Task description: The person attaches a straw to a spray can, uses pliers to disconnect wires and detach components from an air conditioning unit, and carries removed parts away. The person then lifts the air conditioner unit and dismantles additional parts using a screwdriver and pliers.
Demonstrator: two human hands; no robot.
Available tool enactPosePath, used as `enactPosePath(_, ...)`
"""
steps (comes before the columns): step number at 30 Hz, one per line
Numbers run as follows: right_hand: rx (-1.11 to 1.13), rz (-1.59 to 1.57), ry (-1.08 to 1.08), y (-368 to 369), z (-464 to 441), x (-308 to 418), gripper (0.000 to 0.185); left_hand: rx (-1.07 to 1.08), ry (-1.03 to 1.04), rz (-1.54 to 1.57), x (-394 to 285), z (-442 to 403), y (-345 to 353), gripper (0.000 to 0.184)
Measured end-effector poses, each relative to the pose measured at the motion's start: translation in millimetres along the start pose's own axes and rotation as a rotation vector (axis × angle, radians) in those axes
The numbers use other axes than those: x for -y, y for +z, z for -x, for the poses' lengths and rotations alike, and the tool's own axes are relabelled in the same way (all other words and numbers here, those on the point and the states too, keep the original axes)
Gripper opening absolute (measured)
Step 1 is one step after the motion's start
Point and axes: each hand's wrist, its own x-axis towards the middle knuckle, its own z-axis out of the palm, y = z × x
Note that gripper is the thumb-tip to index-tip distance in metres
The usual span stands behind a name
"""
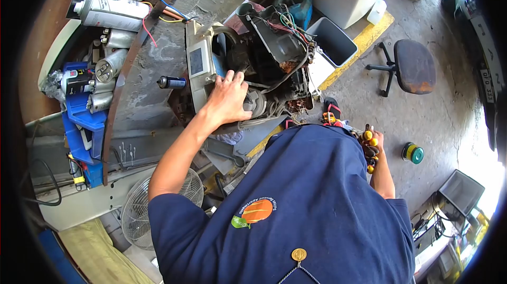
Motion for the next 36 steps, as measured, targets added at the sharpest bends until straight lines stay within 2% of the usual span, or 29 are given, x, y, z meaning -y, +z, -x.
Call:
enactPosePath(5, -0.009, -0.036, -0.004, 5.3, -3.1, -2.7, 0.058, 0.047, 0.052, 0.168, 17.3, 5.6, -9.7, 0.057)
enactPosePath(9, -0.023, -0.026, -0.003, 5.2, -12.4, -2.5, 0.057, -0.115, 0.311, 0.018, 16.4, 10.2, -14.6, 0.042)
enactPosePath(14, -0.04, 0.003, -0.008, 8.2, -4.7, -9.5, 0.055, -0.196, 0.482, -0.145, 18.8, 13.1, 6.7, 0.028)
enactPosePath(20, -0.044, 0.033, -0.011, 9.9, -1.2, -18.5, 0.053, -0.24, 0.468, -0.106, 13.4, 18.7, 6.3, 0.027)
enactPosePath(25, -0.054, 0.084, -0.015, 12.3, 6.1, -24.3, 0.051, -0.303, 0.423, -0.241, 8.4, 24.9, 18.1, 0.033)
enactPosePath(30, -0.055, 0.145, -0.02, 18.8, 9.6, -26.3, 0.049, -0.33, 0.319, -0.075, -8.3, 20.4, -3.8, 0.034)
enactPosePath(34, -0.034, 0.208, -0.058, 19.9, 10.8, -30.7, 0.048, -0.252, 0.226, 0.263, -4.8, 12.5, -32.0, 0.037)
enactPosePath(35, -0.03, 0.226, -0.066, 20.7, 10.8, -32.8, 0.048, -0.253, 0.217, 0.268, -4.7, 16.1, -37.3, 0.037)
enactPosePath(36, -0.027, 0.247, -0.076, 20.6, 13.1, -35.3, 0.047, -0.238, 0.137, 0.424, -1.8, 21.3, -42.9, 0.038)
